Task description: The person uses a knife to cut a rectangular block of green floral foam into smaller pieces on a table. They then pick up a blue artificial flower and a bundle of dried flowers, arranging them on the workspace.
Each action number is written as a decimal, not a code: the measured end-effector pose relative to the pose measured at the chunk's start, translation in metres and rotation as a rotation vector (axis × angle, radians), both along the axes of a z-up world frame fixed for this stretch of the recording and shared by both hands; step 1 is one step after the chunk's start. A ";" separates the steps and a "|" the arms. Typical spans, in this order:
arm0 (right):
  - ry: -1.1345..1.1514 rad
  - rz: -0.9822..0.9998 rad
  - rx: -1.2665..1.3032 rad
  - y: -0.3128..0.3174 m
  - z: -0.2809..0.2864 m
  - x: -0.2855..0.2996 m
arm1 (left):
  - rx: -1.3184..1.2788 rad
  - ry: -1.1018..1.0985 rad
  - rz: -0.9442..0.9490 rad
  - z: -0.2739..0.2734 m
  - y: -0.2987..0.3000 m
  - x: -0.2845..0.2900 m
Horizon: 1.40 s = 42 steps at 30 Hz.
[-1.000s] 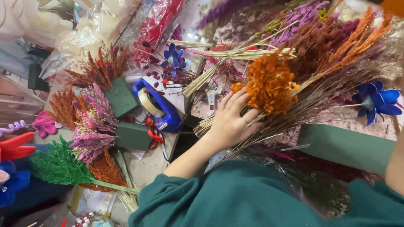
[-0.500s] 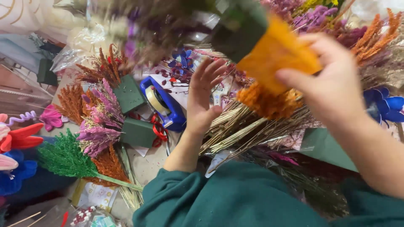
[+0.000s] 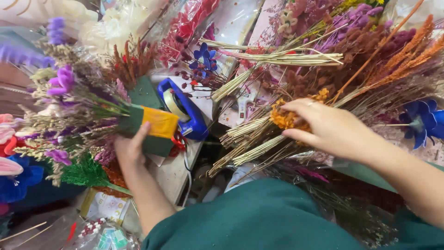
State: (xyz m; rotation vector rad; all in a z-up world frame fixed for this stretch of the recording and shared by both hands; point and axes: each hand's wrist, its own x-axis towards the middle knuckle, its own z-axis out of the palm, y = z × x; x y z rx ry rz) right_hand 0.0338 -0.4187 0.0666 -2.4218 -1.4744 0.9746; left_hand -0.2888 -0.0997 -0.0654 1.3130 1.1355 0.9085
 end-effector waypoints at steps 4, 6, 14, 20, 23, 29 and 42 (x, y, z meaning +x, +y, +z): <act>0.080 -0.004 0.119 -0.029 0.015 0.018 | -0.069 0.031 0.089 -0.025 0.042 -0.015; 0.065 0.003 0.065 -0.036 0.022 0.019 | -0.092 0.030 0.184 -0.053 0.054 -0.018; 0.050 0.035 -0.075 -0.047 0.023 0.020 | -0.091 0.025 0.254 -0.086 0.057 -0.028; -0.145 0.227 0.205 -0.058 0.002 0.021 | -0.051 0.171 0.232 -0.062 0.033 -0.022; -0.248 0.291 0.377 -0.062 -0.001 0.020 | -0.042 0.175 0.242 -0.055 0.027 -0.020; -0.246 0.314 0.369 -0.063 -0.006 0.023 | -0.123 0.047 0.177 -0.038 0.023 -0.012; -0.236 0.353 0.334 -0.066 -0.013 0.026 | 0.008 0.051 -0.287 0.012 -0.039 -0.060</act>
